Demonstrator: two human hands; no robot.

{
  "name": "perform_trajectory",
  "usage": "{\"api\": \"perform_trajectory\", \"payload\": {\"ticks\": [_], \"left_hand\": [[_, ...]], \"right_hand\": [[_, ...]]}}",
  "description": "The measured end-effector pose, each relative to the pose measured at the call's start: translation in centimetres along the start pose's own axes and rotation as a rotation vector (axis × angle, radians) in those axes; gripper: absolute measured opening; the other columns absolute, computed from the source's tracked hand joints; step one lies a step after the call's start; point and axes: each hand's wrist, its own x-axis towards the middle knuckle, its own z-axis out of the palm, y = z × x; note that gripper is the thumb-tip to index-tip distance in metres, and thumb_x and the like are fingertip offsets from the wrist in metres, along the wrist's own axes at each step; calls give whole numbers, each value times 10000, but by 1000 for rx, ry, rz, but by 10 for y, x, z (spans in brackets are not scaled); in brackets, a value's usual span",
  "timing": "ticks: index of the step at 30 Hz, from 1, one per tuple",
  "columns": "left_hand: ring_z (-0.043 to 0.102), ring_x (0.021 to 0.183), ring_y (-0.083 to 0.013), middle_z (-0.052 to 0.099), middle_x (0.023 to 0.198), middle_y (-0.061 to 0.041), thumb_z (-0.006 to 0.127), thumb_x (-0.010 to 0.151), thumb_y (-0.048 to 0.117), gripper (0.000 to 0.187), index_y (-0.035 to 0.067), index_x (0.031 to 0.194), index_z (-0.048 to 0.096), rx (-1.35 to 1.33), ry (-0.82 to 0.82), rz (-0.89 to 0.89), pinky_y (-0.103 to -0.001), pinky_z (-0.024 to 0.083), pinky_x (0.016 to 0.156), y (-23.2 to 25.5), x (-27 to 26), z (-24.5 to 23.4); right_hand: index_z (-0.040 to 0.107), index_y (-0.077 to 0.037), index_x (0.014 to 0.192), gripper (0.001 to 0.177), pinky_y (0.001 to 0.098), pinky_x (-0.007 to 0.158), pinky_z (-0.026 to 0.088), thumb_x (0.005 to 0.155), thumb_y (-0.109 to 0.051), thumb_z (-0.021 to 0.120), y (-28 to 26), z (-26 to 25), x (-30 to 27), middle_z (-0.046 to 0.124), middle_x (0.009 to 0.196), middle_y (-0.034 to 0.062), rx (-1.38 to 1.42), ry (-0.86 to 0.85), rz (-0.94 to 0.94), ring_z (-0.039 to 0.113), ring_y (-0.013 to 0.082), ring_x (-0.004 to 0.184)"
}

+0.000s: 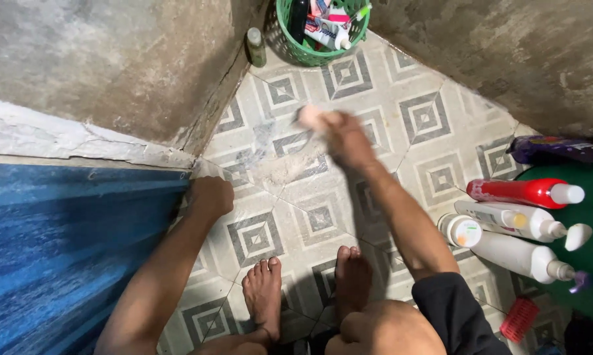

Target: The person scrubs a tiled bathroom floor with a small sponge, focusing on a corner area near a blue door and a green basket. They repeatedly rub the same spot in circular and back-and-forth motions.

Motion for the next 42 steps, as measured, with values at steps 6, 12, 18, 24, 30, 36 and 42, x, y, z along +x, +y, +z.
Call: {"api": "perform_trajectory", "payload": {"ticks": [6, 12, 18, 24, 30, 36, 42], "left_hand": [[719, 642, -248, 697, 629, -97, 638, 873, 166, 214, 103, 721, 775, -1, -45, -57, -398, 557, 592, 4, 8, -7], [750, 727, -241, 725, 710, -89, 584, 909, 173, 262, 101, 764, 790, 60, -130, -71, -416, 581, 612, -6, 46, 45], [780, 844, -310, 781, 805, -125, 672, 865, 218, 208, 82, 863, 829, 20, -159, -93, -467, 603, 738, -13, 47, 50], [774, 819, -326, 766, 776, -139, 661, 858, 171, 172, 81, 820, 802, -11, -150, -108, -478, 602, 744, 1, 25, 9], [772, 789, -300, 764, 781, -132, 670, 840, 165, 171, 85, 854, 820, 8, -141, -106, -460, 609, 702, 2, 23, 5], [764, 751, -314, 736, 742, -156, 665, 857, 151, 179, 57, 795, 804, -43, -146, -119, -455, 604, 669, 5, 20, -6], [773, 982, -292, 794, 967, -120, 643, 919, 269, 266, 67, 983, 804, -55, -178, -145, -445, 613, 805, -1, 38, 14]], "right_hand": [[563, -196, 1516, 537, 474, 1031, 521, 988, -240, 651, 279, -81, 133, 518, 1355, 215, -676, 429, -201, 587, 434, 1240], [592, -193, 1474, 516, 498, 943, 561, 967, -255, 665, 228, -37, 132, 562, 1259, 215, -723, 419, -288, 642, 452, 1131], [538, -224, 1502, 657, 478, 1026, 512, 876, -233, 735, 191, 41, 96, 543, 1349, 199, -766, 65, -476, 582, 426, 1229], [473, -260, 1537, 846, 455, 1127, 453, 768, -208, 821, 171, 89, 47, 519, 1458, 179, -796, -357, -714, 509, 397, 1347], [570, -180, 1498, 541, 486, 1016, 516, 962, -204, 632, 222, -14, 87, 551, 1386, 259, -733, 224, -384, 587, 449, 1239], [615, -203, 1479, 512, 461, 949, 555, 971, -254, 657, 262, -54, 91, 569, 1291, 212, -781, 472, -293, 639, 406, 1159], [602, -202, 1462, 516, 479, 914, 554, 950, -273, 600, 215, 32, 51, 563, 1312, 240, -697, 241, -384, 625, 451, 1149]]}}
